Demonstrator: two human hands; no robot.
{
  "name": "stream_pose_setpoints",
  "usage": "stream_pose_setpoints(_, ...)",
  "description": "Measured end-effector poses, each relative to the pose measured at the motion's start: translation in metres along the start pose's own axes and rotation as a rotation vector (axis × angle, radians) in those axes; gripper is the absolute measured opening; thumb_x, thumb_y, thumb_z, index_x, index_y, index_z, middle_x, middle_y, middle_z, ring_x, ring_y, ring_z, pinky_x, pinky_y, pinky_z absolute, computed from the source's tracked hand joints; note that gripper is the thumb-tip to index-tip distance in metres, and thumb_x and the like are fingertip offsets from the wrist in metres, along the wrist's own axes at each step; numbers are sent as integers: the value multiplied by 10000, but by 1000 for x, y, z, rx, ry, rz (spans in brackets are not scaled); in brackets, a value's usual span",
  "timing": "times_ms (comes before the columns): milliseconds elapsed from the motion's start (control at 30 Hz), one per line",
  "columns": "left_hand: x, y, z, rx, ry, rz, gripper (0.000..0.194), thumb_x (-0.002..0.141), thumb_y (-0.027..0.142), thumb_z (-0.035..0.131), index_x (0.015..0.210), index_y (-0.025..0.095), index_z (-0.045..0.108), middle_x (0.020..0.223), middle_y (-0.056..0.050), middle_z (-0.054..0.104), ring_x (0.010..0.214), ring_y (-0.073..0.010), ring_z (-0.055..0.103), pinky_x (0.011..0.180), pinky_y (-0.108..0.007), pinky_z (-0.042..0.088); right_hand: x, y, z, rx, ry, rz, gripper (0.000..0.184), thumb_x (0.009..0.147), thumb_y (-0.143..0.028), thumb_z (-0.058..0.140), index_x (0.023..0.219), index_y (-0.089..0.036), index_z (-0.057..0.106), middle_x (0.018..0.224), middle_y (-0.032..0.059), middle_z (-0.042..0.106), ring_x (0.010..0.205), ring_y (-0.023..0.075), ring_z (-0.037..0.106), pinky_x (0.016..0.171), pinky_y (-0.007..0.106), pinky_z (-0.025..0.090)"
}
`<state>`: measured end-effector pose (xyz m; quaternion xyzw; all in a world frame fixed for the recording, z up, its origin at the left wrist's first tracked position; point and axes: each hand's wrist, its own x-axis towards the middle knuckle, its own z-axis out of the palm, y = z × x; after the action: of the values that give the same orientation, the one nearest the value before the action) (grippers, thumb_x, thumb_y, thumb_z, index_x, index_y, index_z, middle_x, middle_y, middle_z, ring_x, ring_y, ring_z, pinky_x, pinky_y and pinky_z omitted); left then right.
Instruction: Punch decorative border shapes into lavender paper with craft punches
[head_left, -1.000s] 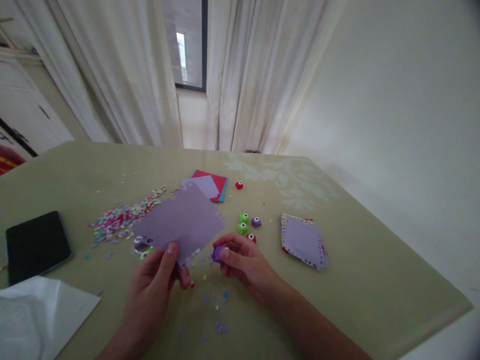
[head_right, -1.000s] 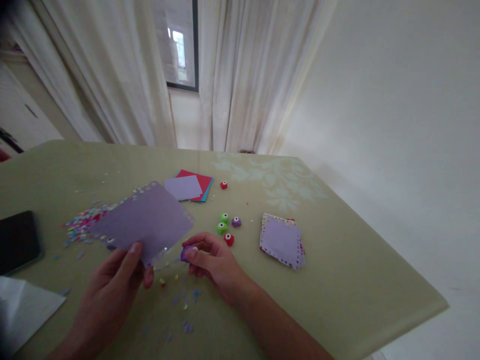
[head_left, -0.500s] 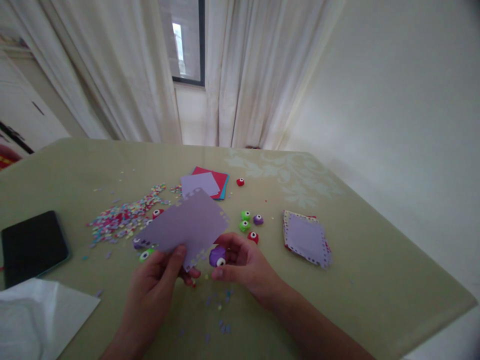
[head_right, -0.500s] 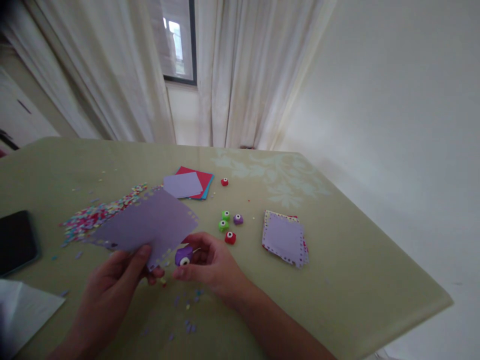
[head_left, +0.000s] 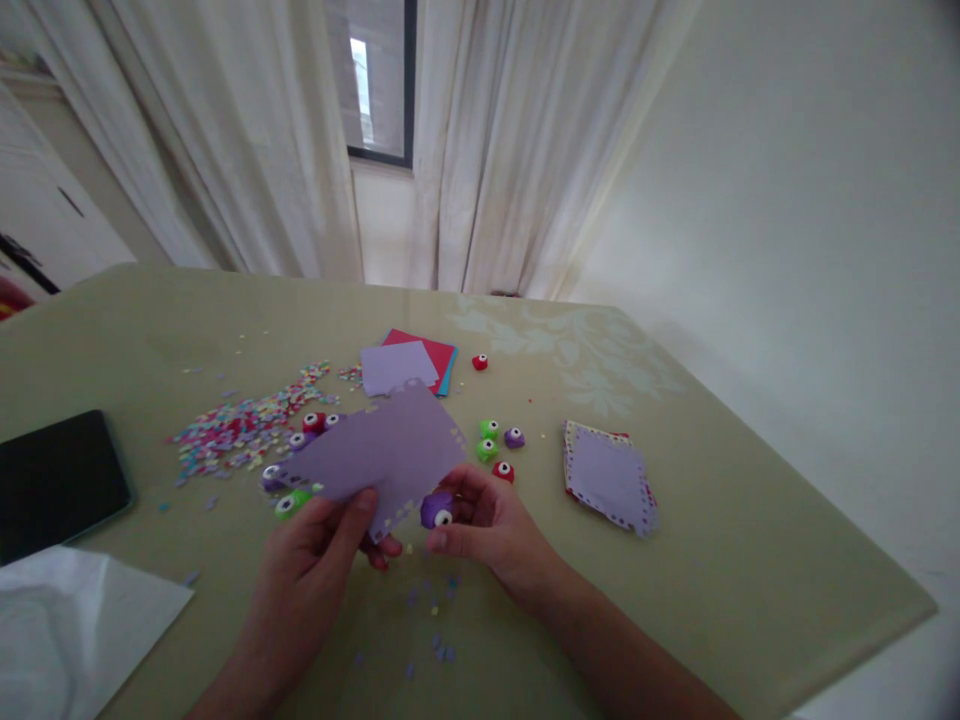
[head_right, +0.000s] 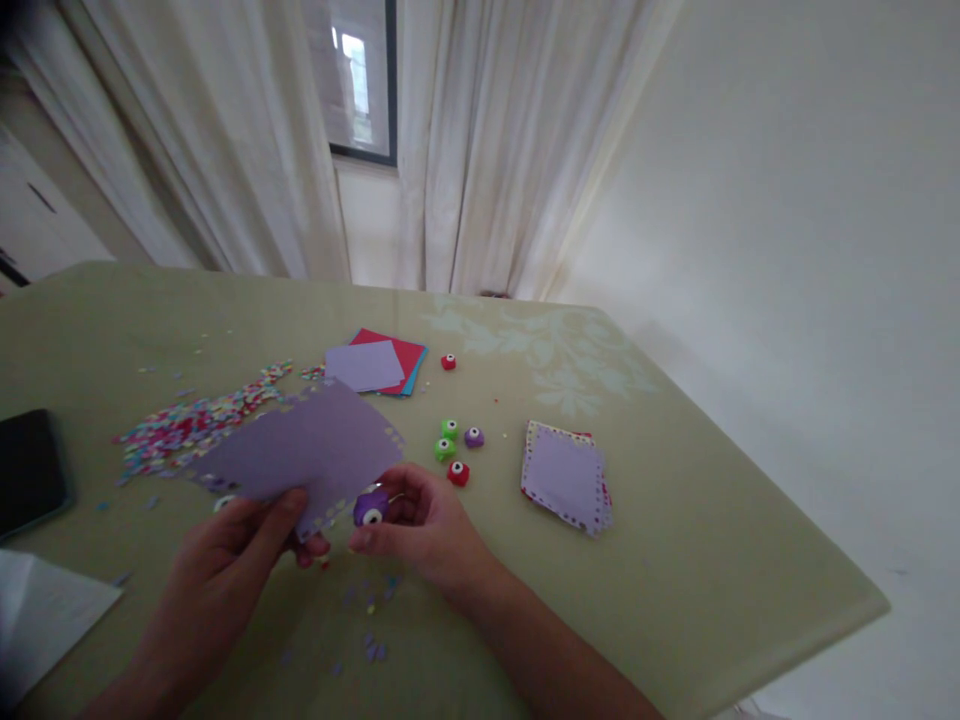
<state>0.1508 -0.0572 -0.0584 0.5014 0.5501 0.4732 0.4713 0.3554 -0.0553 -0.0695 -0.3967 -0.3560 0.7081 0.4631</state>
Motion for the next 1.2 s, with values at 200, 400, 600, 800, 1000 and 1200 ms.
stream_pose_setpoints(200,1,-8,0,3,-39,21,352,905,559,756,763,236,754,580,9,762,533,-221,727,569,-285,602,-1,-2,2,-70,9,-31,516,569,-363,1062,970,-227,768,938,24,755,815,176,659,757,299,547)
stream_pose_setpoints(400,-4,-11,-2,152,-68,107,411,950,516,693,634,262,762,614,1,788,578,-218,743,607,-272,601,-3,-5,3,12,51,-19,457,600,-336,1047,969,-234,798,962,18,773,861,185,686,798,302,542)
stream_pose_setpoints(600,-6,-9,-1,249,-77,106,425,948,492,676,598,269,770,629,-4,807,605,-227,759,628,-275,587,-2,-3,6,89,71,9,449,630,-377,1042,981,-218,810,929,8,760,780,147,629,730,264,472)
stream_pose_setpoints(800,-6,-5,2,185,-50,87,301,900,459,733,676,259,761,599,14,764,569,-205,731,588,-251,566,1,1,11,108,92,19,482,626,-440,1046,947,-197,781,874,-2,715,690,117,555,629,249,409)
stream_pose_setpoints(1000,0,-11,-2,197,-116,98,327,906,466,735,662,247,737,584,1,751,544,-208,721,547,-254,556,2,4,15,73,117,67,474,625,-522,1032,788,-183,742,723,-27,630,628,110,484,613,266,355)
stream_pose_setpoints(1200,4,-14,-3,217,-151,115,334,909,472,708,664,247,739,579,3,762,534,-205,730,533,-243,562,2,5,19,57,153,87,578,593,-620,1018,734,-173,680,611,-56,523,582,100,381,578,270,251)
